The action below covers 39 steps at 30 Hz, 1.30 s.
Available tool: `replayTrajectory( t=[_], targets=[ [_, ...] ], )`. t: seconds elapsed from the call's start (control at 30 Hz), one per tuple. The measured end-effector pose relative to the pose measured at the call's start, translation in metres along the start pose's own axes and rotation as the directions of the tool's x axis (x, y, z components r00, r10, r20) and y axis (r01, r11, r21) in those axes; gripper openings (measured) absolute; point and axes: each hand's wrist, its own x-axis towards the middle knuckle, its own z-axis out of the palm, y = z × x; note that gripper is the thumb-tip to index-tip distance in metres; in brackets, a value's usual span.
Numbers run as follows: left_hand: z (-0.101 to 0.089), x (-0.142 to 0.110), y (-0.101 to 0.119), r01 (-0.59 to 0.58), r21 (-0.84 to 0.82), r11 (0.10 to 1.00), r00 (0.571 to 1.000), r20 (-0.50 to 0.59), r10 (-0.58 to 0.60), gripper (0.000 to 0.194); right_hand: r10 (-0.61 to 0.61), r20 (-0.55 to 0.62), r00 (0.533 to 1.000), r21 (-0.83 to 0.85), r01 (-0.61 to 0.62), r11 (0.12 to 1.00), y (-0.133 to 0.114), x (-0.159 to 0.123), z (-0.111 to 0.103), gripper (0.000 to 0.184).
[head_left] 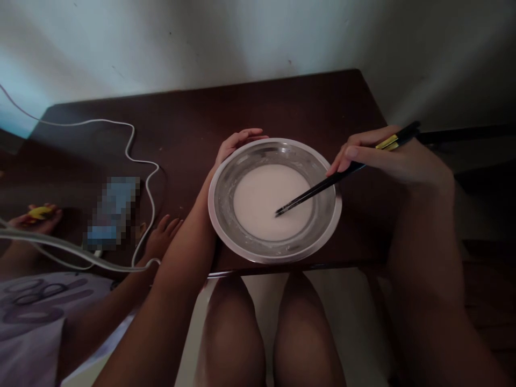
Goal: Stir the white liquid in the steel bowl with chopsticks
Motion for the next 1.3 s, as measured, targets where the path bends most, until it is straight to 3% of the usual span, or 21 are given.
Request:
replayTrajectory(
  t=[0.2,0.37,0.57,0.73,0.93,1.17,1.3],
  targets=[
    [-0.0048,0.003,-0.0031,0.008,-0.035,0.999,1.0,0.026,-0.007,0.027,-0.01,-0.082,0.997,-0.01,0.01,1.0,-0.0003,0.0005,0.0004,0.022],
    [-0.0064,0.005,-0.0042,0.027,-0.055,0.998,0.999,0.049,-0.024,0.026,0.008,-0.018,1.0,0.006,-0.008,1.0,-0.0013,-0.0005,-0.0012,0.022],
    [-0.0041,0.0028,-0.0019,0.007,-0.017,1.0,0.999,0.042,-0.006,0.025,-0.015,-0.075,0.997,-0.021,0.013,1.0,-0.0019,0.0011,0.0006,0.02],
    [-0.0084,0.0063,-0.0046,0.016,-0.045,0.999,0.996,0.09,-0.012,0.026,-0.001,-0.001,1.0,-0.006,0.001,1.0,-0.001,0.0003,-0.0018,0.022],
    [-0.0023,0.0022,-0.0024,0.025,-0.028,0.999,0.999,0.026,-0.024,0.026,-0.01,-0.074,0.997,-0.011,0.009,1.0,0.0002,0.0003,-0.0022,0.021],
    [-0.0043,0.0041,-0.0031,0.014,-0.052,0.999,0.999,0.034,-0.012,0.026,-0.006,-0.02,1.0,0.0,0.006,1.0,-0.0007,0.0016,0.0012,0.021],
    [-0.0064,0.0055,-0.0044,0.034,-0.051,0.998,0.999,0.024,-0.032,0.026,-0.018,-0.095,0.995,-0.031,0.015,0.999,-0.0006,0.0019,0.0018,0.02]
  ],
)
